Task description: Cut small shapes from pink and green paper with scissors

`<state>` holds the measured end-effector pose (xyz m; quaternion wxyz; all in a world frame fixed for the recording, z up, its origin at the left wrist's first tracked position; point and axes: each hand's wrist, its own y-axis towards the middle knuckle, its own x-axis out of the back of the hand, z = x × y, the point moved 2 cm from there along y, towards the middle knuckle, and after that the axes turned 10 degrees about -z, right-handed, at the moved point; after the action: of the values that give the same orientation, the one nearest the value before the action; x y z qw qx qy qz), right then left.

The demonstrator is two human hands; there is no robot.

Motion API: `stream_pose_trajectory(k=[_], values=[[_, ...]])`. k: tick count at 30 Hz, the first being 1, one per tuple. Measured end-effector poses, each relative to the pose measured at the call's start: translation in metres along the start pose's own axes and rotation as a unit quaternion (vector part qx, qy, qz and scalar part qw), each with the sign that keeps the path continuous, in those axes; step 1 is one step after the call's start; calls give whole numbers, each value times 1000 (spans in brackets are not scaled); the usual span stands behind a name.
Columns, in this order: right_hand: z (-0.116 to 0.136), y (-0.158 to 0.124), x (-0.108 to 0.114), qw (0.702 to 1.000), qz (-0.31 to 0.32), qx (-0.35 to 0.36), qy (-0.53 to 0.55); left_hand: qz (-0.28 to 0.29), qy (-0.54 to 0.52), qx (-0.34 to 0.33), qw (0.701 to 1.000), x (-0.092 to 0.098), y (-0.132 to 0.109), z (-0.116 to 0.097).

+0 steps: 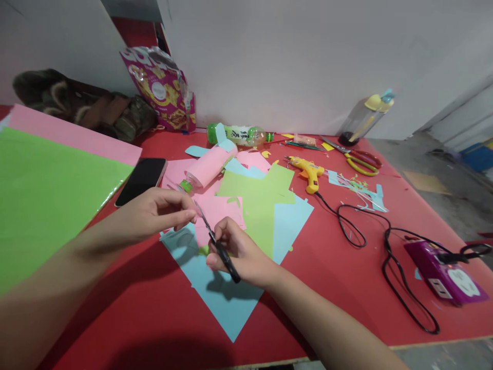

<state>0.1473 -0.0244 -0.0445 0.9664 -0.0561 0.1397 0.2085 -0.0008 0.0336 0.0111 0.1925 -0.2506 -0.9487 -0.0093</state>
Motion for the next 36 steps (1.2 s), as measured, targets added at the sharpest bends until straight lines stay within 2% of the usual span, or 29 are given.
stream_pose_trajectory(k=[14,21,36], values=[[-1,-1,1,1000,0,0,-1,-1,15,-33,999,-4,0,1],[-3,0,2,1000,5,-3,8,-5,20,9,1000,-6,-1,1],[-2,0,1,999,-13,-17,27,-19,22,17,999,-9,-2,1]])
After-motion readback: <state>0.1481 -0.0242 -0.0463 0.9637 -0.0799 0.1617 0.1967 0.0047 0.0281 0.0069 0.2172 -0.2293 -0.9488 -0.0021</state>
